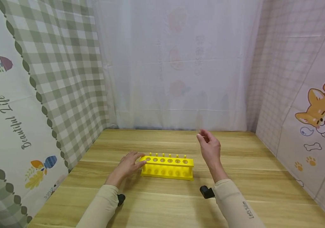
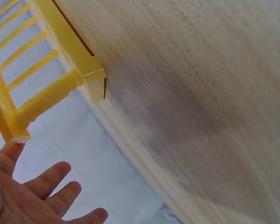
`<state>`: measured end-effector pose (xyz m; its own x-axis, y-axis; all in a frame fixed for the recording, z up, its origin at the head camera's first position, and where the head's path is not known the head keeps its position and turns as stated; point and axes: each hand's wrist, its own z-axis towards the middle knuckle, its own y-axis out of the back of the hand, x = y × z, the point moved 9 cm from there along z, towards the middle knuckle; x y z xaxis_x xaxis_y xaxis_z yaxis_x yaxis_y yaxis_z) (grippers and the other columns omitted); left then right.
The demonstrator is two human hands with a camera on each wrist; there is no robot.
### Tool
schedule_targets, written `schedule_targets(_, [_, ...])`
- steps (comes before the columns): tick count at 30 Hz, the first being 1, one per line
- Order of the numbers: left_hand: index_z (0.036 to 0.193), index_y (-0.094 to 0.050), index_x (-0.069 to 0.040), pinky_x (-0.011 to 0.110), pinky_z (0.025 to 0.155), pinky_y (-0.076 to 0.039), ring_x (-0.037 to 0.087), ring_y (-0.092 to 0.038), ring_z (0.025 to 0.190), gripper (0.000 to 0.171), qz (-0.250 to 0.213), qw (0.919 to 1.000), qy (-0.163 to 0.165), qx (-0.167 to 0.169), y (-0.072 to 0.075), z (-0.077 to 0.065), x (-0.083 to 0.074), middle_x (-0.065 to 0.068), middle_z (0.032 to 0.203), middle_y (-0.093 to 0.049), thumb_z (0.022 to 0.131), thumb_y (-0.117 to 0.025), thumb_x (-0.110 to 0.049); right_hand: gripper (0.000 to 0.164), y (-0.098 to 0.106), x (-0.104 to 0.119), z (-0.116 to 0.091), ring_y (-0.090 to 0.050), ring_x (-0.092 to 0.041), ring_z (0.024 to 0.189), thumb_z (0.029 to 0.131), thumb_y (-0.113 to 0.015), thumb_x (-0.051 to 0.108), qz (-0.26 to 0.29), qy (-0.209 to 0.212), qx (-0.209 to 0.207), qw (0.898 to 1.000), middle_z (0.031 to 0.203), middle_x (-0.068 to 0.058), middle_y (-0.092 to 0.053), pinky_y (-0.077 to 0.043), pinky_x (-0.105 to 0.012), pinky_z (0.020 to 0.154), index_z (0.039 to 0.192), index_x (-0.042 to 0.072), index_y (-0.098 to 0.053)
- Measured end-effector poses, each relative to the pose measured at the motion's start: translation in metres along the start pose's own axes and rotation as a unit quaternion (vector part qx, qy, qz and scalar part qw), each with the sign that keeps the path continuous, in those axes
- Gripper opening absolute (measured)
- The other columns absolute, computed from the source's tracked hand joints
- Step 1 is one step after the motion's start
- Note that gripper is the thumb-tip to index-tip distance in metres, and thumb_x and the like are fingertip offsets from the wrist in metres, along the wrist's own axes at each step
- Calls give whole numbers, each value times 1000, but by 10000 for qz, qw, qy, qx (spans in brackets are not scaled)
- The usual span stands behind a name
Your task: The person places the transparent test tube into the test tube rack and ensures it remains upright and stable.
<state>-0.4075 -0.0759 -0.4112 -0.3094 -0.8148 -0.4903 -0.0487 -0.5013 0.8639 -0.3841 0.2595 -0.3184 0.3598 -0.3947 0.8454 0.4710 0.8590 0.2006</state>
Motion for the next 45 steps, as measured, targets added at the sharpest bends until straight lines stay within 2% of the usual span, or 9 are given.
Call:
schedule_targets(7, [140,-56,-16,68,113,-15,42,-24,145,48,23,10000,13,8,-1,1,1,20,151,-40,100,-58,-43,35,-3,9,-3,-58,1,88,97,-66,18,428,-79,5,9991,111,-7,-65,-46,-10,78,126,-3,-64])
schedule_targets(13, [140,-56,-17,67,113,-15,42,-24,145,47,19,10000,50,-8,0,1,0,20,151,-40,100,-58,-41,36,-10,13,-7,-60,-2,88,97,-67,17,754,-170,192,9968,103,6,-64,-49,-11,79,126,-4,-63])
schedule_targets(20, [141,-56,-17,66,113,-16,41,-24,145,48,92,9999,98,-28,0,1,-1,19,151,-41,100,-58,-43,35,-18,14,-12,-61,-2,86,96,-68,14,931,-191,332,9949,98,10,-64,-49,-11,79,124,-7,-62])
schedule_targets(25, [141,-56,-17,66,114,-16,41,-23,145,49,98,9999,126,-16,0,0,-1,20,151,-40,100,-58,-44,34,-22,13,-16,-62,-2,86,96,-68,14,941,-196,407,9945,101,4,-65,-50,-12,80,124,-6,-63])
schedule_targets(35, [141,-55,-15,66,113,-17,42,-25,144,48,36,10000,49,-50,0,-2,-3,20,149,-41,100,-57,-42,36,-33,5,-26,-61,-3,91,97,-66,16,874,-266,798,9926,115,-15,-64,-49,-12,84,127,-4,-61])
schedule_targets(45, [141,-55,-15,66,113,-16,42,-23,145,48,15,9999,92,-56,-1,-1,-2,20,150,-42,101,-57,-41,31,-38,-3,-35,-60,-3,89,98,-65,16,441,-219,1037,9934,113,-19,-64,-48,-11,80,123,-3,-61])
